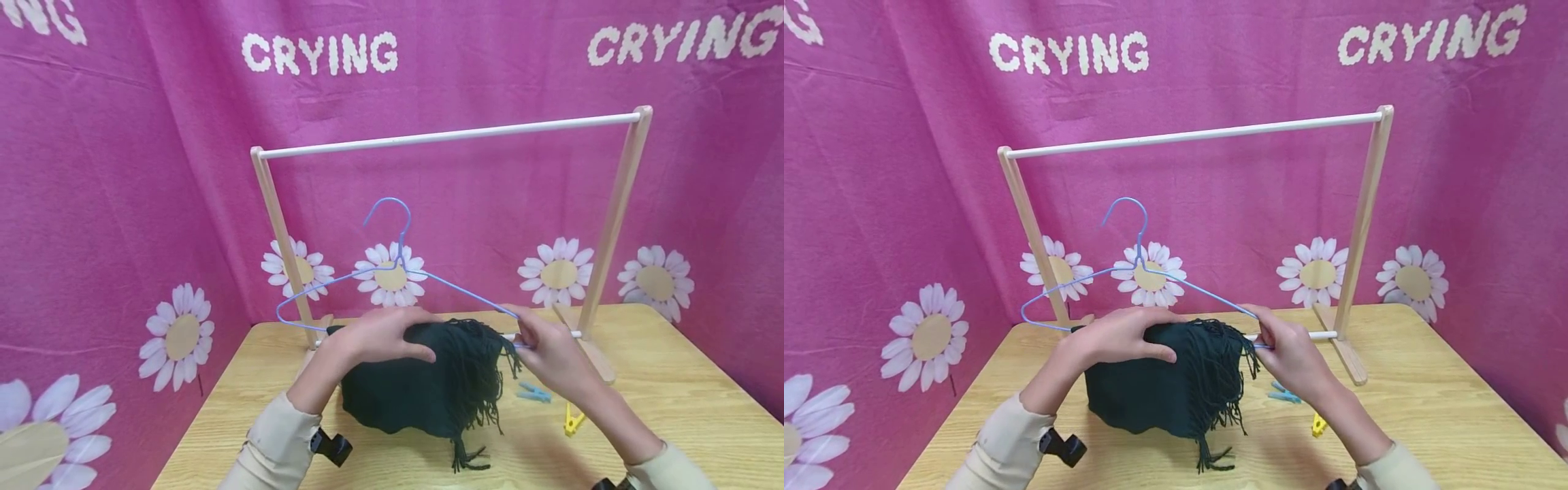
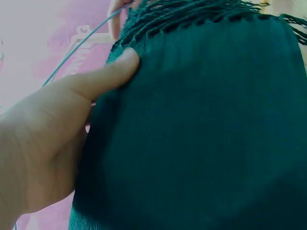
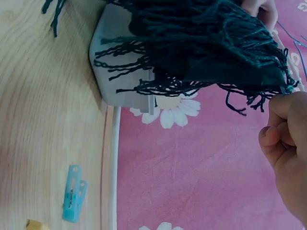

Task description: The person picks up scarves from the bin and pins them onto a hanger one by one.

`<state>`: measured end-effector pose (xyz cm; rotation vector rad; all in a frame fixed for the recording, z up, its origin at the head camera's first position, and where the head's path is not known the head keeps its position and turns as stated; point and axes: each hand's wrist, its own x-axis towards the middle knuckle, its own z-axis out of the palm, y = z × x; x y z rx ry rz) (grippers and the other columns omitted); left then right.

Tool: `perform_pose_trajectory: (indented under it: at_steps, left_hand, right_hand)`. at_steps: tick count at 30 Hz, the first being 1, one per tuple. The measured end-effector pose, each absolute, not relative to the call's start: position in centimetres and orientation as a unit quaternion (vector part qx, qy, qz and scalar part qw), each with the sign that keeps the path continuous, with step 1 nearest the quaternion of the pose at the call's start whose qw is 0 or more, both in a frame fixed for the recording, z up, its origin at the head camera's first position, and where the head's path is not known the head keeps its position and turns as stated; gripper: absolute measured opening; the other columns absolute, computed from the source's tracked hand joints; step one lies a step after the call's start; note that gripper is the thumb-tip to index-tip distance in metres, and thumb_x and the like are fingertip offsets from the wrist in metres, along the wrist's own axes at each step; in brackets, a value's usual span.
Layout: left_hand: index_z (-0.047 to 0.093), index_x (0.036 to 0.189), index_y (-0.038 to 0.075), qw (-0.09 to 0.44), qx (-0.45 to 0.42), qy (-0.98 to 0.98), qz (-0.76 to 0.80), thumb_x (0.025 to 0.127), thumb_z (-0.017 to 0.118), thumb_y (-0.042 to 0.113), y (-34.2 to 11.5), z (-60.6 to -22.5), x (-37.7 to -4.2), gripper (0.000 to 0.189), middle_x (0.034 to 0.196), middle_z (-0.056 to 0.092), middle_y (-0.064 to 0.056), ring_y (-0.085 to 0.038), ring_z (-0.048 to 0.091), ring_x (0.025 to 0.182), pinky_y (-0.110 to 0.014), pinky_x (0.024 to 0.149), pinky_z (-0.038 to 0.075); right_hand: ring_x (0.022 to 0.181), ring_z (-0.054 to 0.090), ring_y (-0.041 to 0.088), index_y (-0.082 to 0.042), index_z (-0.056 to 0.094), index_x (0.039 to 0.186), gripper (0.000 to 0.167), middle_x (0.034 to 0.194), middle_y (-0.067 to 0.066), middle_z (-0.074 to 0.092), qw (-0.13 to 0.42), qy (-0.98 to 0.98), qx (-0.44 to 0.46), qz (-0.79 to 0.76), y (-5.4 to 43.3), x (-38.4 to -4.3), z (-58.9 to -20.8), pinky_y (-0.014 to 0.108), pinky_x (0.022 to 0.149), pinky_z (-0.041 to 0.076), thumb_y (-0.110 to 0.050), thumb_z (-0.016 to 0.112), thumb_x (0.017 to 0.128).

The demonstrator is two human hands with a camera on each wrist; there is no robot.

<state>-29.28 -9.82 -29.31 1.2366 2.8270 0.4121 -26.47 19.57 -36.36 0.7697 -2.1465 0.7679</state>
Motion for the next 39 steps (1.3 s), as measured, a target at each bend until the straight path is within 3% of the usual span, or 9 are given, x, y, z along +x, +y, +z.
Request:
perform_pose_trajectory:
  at_steps: [4, 7, 11, 17, 20, 23, 28, 32, 39]
  left_hand:
    - [0.061, 0.135, 0.025, -0.040, 0.436, 0.896, 0.078, 0.093, 0.069, 0.035, -9.8, -29.4, -28.9, 0.044, 0.129, 0.066, 0.010, -0.005, 0.061, 0.119, -0.030, 0.103, 0.048]
    - [0.065, 0.129, 0.025, -0.084, 0.456, 0.884, 0.054, 0.095, 0.067, 0.032, -9.9, -29.4, -28.7, 0.035, 0.117, 0.070, 0.011, -0.004, 0.065, 0.104, -0.028, 0.092, 0.052]
    - [0.066, 0.127, 0.025, -0.122, 0.463, 0.877, 0.032, 0.095, 0.066, 0.032, -10.0, -29.2, -28.5, 0.033, 0.110, 0.071, 0.012, -0.003, 0.066, 0.095, -0.025, 0.079, 0.053]
    - [0.065, 0.130, 0.025, -0.107, 0.453, 0.884, 0.037, 0.094, 0.067, 0.033, -10.4, -28.8, -28.5, 0.037, 0.115, 0.071, 0.011, -0.004, 0.067, 0.102, -0.027, 0.086, 0.054]
    - [0.065, 0.131, 0.024, -0.090, 0.443, 0.891, 0.049, 0.093, 0.069, 0.035, -10.8, -28.7, -28.6, 0.040, 0.120, 0.071, 0.010, -0.004, 0.066, 0.107, -0.029, 0.096, 0.052]
    - [0.064, 0.132, 0.024, -0.083, 0.434, 0.895, 0.058, 0.091, 0.070, 0.037, -11.3, -28.6, -28.7, 0.043, 0.122, 0.070, 0.009, -0.005, 0.066, 0.108, -0.029, 0.099, 0.051]
    - [0.064, 0.133, 0.026, -0.113, 0.442, 0.889, 0.051, 0.089, 0.071, 0.044, -11.6, -28.4, -29.0, 0.048, 0.123, 0.069, 0.010, -0.005, 0.064, 0.111, -0.029, 0.095, 0.053]
    - [0.065, 0.130, 0.024, -0.187, 0.470, 0.860, 0.068, 0.087, 0.073, 0.045, -12.7, -28.7, -28.9, 0.049, 0.119, 0.069, 0.009, -0.006, 0.064, 0.107, -0.028, 0.090, 0.054]
    - [0.073, 0.111, 0.009, -0.442, 0.514, 0.719, 0.152, 0.084, 0.079, 0.015, -15.8, -29.4, -28.9, 0.029, 0.101, 0.072, -0.004, -0.017, 0.068, 0.092, -0.031, 0.084, 0.057]
  right_hand:
    - [0.057, 0.036, -0.002, -0.007, 0.062, 0.127, 0.066, 0.061, -0.013, 0.031, 0.360, -0.828, 0.301, 0.305, 19.5, -26.4, -35.9, 0.018, 0.059, 0.048, 0.023, 0.068, 0.068]
    - [0.057, 0.032, -0.002, -0.013, 0.061, 0.133, 0.075, 0.061, -0.012, 0.029, 0.373, -0.816, 0.308, 0.317, 19.4, -26.4, -35.7, 0.039, 0.092, 0.053, 0.024, 0.069, 0.068]
    - [0.058, 0.028, -0.003, -0.018, 0.056, 0.141, 0.084, 0.062, -0.012, 0.028, 0.385, -0.801, 0.334, 0.315, 19.4, -26.4, -35.7, 0.077, 0.106, 0.023, 0.022, 0.065, 0.068]
    - [0.058, 0.024, -0.003, -0.016, 0.054, 0.143, 0.081, 0.062, -0.012, 0.030, 0.394, -0.795, 0.365, 0.281, 19.6, -26.9, -35.6, 0.074, 0.100, 0.032, 0.017, 0.060, 0.069]
    - [0.060, 0.025, -0.003, -0.012, 0.056, 0.141, 0.058, 0.062, -0.013, 0.030, 0.408, -0.786, 0.374, 0.274, 19.9, -27.1, -35.6, 0.044, 0.095, 0.048, -0.003, 0.067, 0.085]
    - [0.063, 0.025, -0.003, -0.007, 0.058, 0.138, 0.050, 0.063, -0.014, 0.030, 0.429, -0.769, 0.383, 0.279, 20.2, -27.4, -35.7, 0.018, 0.069, 0.038, -0.034, 0.064, 0.097]
    - [0.064, 0.025, -0.003, -0.005, 0.061, 0.135, 0.060, 0.061, -0.013, 0.027, 0.445, -0.756, 0.374, 0.300, 20.3, -27.4, -35.8, 0.015, 0.062, 0.031, -0.049, 0.058, 0.095]
    - [0.061, 0.025, -0.004, -0.004, 0.062, 0.134, 0.062, 0.059, -0.012, 0.026, 0.441, -0.753, 0.365, 0.323, 20.6, -27.3, -36.0, 0.015, 0.061, 0.034, -0.050, 0.059, 0.092]
    - [0.059, 0.027, -0.006, -0.002, 0.062, 0.133, 0.059, 0.061, -0.012, 0.029, 0.435, -0.751, 0.357, 0.345, 21.4, -27.4, -36.1, 0.014, 0.058, 0.035, -0.041, 0.068, 0.088]
